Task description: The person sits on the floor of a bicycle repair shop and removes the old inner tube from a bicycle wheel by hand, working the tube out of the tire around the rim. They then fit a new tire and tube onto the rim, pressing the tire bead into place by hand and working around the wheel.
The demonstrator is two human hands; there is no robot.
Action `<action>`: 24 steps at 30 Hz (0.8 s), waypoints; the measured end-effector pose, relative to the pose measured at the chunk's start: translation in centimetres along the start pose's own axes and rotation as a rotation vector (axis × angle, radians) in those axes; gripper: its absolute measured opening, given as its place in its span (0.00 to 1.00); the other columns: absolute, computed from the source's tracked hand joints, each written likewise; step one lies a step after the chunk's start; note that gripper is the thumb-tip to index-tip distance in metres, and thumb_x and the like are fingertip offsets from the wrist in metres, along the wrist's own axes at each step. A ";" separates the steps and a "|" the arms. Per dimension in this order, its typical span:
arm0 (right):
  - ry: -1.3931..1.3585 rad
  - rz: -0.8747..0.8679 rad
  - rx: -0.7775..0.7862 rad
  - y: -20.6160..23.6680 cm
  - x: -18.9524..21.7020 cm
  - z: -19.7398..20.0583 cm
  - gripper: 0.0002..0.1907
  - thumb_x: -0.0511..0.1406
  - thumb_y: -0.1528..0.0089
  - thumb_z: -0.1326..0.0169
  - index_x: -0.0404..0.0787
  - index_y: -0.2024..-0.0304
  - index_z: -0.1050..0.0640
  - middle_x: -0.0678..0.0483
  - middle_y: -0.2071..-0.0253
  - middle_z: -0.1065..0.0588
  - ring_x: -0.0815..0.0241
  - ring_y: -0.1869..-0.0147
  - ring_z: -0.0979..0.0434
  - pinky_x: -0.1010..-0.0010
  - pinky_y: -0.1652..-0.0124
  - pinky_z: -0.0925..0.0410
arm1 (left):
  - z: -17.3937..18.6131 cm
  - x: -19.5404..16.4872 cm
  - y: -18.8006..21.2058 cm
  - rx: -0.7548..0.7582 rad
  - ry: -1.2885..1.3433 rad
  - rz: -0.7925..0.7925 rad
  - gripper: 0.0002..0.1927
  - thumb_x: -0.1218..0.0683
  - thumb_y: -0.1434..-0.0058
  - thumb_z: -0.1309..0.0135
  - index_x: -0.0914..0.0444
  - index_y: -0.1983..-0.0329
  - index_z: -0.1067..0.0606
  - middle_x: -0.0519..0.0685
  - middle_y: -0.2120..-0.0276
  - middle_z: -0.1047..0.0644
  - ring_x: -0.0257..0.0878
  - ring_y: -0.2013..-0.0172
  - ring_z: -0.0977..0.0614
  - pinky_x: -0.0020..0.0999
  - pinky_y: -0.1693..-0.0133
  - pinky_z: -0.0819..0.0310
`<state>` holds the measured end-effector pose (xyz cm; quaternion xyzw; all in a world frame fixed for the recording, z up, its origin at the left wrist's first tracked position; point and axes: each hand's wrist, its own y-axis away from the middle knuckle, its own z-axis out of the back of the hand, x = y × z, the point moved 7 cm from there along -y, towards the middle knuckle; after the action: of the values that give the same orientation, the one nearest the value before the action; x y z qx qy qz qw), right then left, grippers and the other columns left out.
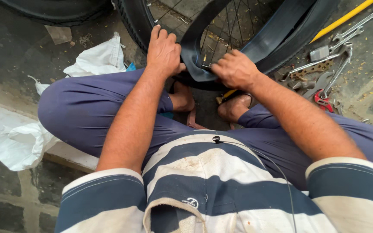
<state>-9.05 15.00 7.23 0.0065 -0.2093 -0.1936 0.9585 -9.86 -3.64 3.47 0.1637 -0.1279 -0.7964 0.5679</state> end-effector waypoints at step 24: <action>-0.079 -0.201 0.103 3.6 -0.4 1.5 0.23 0.51 0.36 0.35 0.39 0.69 0.23 0.48 0.68 0.26 0.48 0.60 0.26 0.56 0.58 0.32 | 1.2 -0.9 -0.9 -0.064 -0.028 0.149 0.47 0.18 0.45 0.52 0.65 0.63 0.14 0.53 0.65 0.18 0.50 0.51 0.26 0.48 0.38 0.50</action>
<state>-8.72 18.55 8.76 0.0691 -0.2548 -0.2779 0.9236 -10.87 -2.50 4.33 0.1243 -0.1224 -0.7578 0.6287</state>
